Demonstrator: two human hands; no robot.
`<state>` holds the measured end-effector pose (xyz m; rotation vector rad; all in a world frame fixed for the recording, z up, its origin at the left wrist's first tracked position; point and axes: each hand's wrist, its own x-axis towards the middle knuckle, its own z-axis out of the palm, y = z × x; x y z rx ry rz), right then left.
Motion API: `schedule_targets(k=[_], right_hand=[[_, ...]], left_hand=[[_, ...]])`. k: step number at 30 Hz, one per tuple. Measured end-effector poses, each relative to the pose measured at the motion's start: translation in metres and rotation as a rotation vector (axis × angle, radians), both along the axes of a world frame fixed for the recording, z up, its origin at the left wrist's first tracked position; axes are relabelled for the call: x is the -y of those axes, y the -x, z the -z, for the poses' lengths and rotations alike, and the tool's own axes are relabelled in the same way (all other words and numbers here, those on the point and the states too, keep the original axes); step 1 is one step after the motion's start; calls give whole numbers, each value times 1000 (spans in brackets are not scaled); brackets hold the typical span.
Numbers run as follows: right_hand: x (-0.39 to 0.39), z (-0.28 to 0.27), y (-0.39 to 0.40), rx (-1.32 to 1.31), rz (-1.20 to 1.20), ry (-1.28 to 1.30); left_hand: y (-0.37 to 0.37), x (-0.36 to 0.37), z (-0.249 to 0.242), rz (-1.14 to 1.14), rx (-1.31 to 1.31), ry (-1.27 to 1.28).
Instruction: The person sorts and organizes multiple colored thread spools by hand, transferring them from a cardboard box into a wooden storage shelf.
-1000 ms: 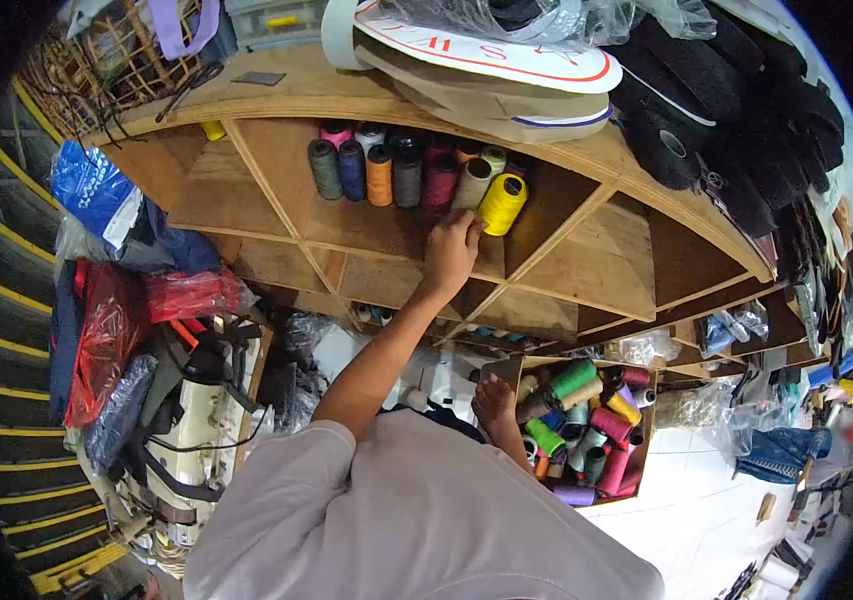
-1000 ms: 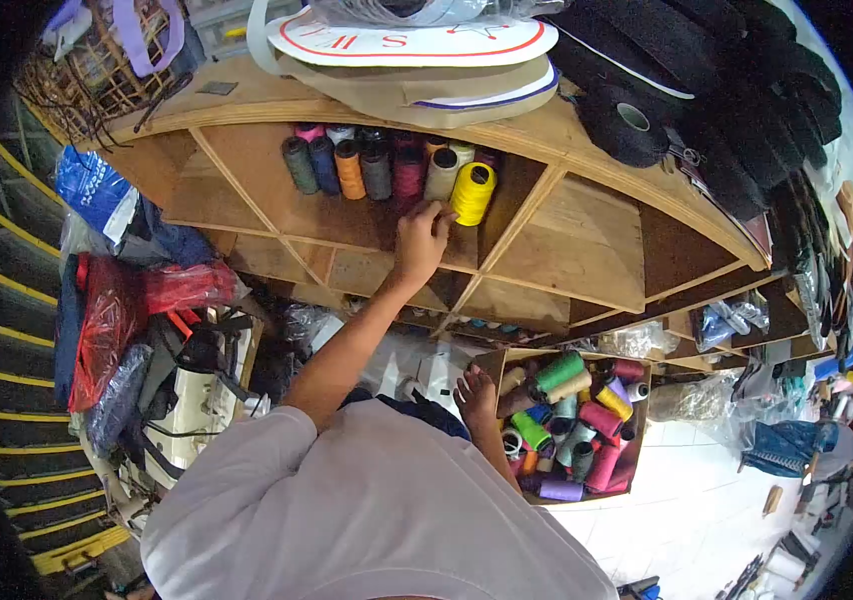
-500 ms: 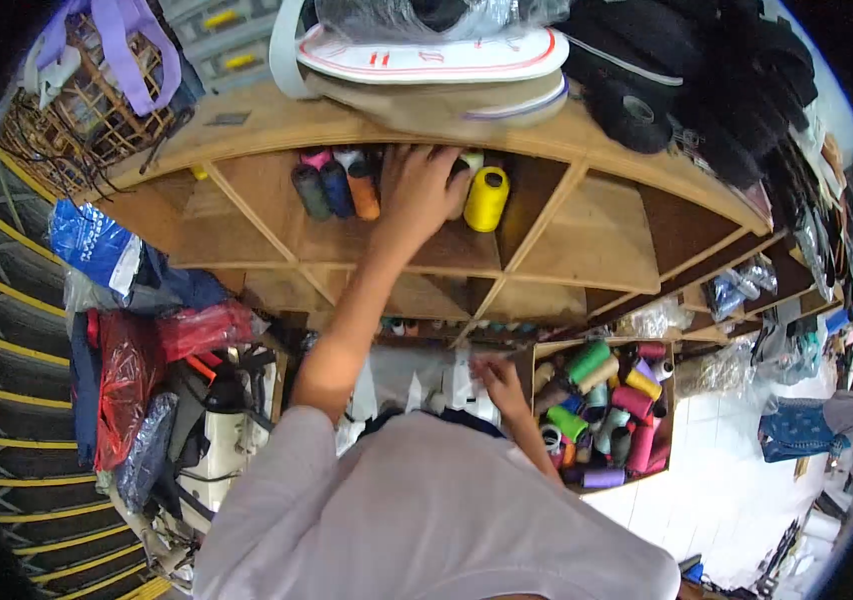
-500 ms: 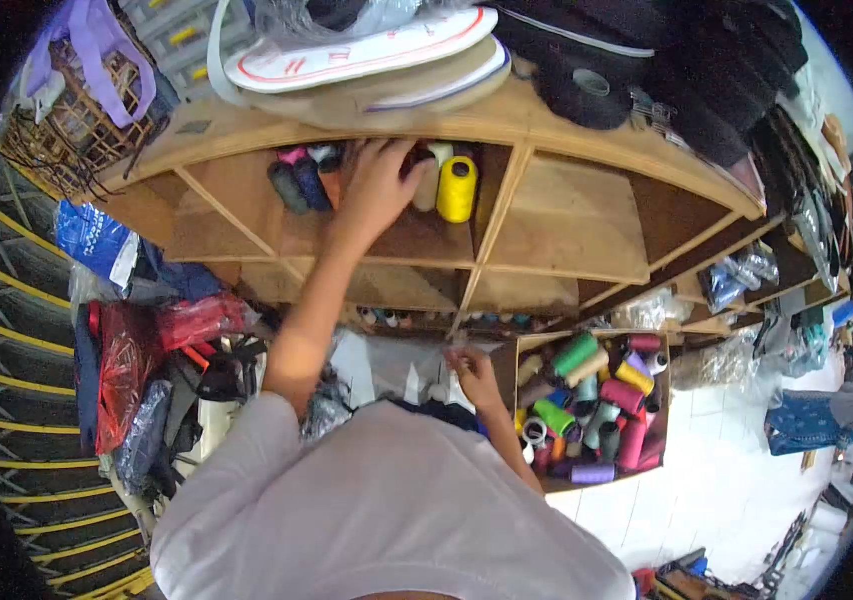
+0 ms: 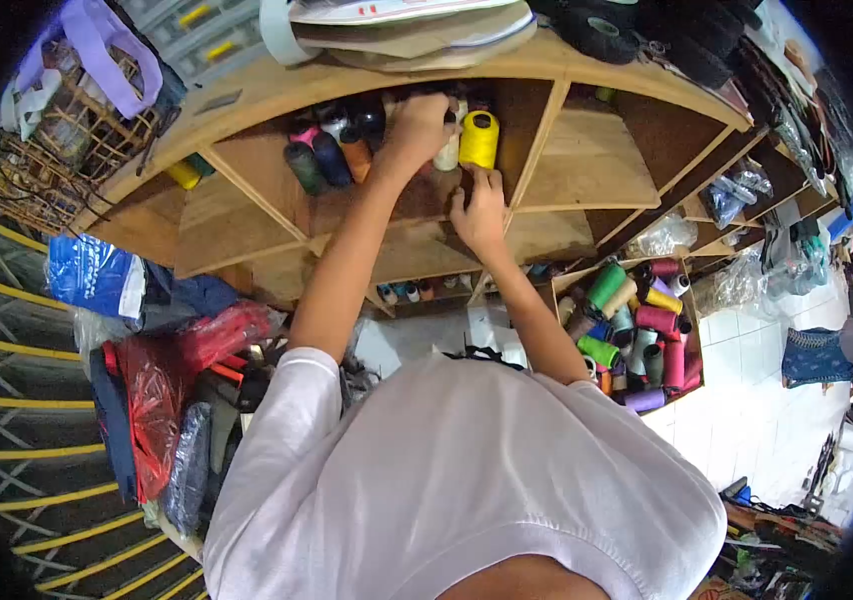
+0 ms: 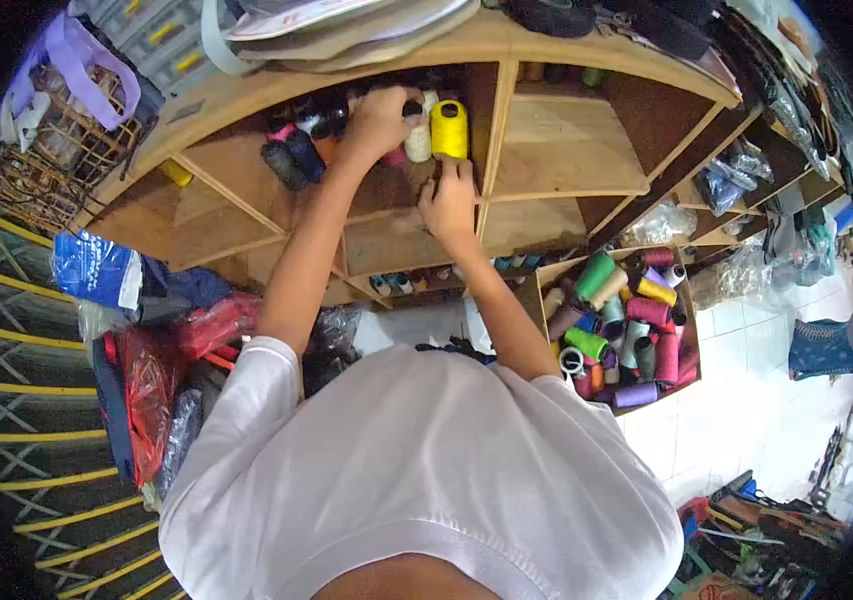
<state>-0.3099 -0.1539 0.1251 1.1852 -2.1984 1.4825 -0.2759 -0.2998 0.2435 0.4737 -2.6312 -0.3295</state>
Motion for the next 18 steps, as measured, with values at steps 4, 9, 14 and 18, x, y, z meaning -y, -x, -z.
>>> schedule_targets(k=[4,9,14,18], right_hand=[[7,2,-1,-16,64,-1],[8,7,1,5,68,-5],[5,1,-6,19,88,35],[28,-10,-20,-46,408,-109]], left_hand=[[-1,7,3,62,-31,-48],[-8,9,11,115,-247,-1],[-62,-27,15,205,-700,-105],[-93,-52,90,137,-575,-568]])
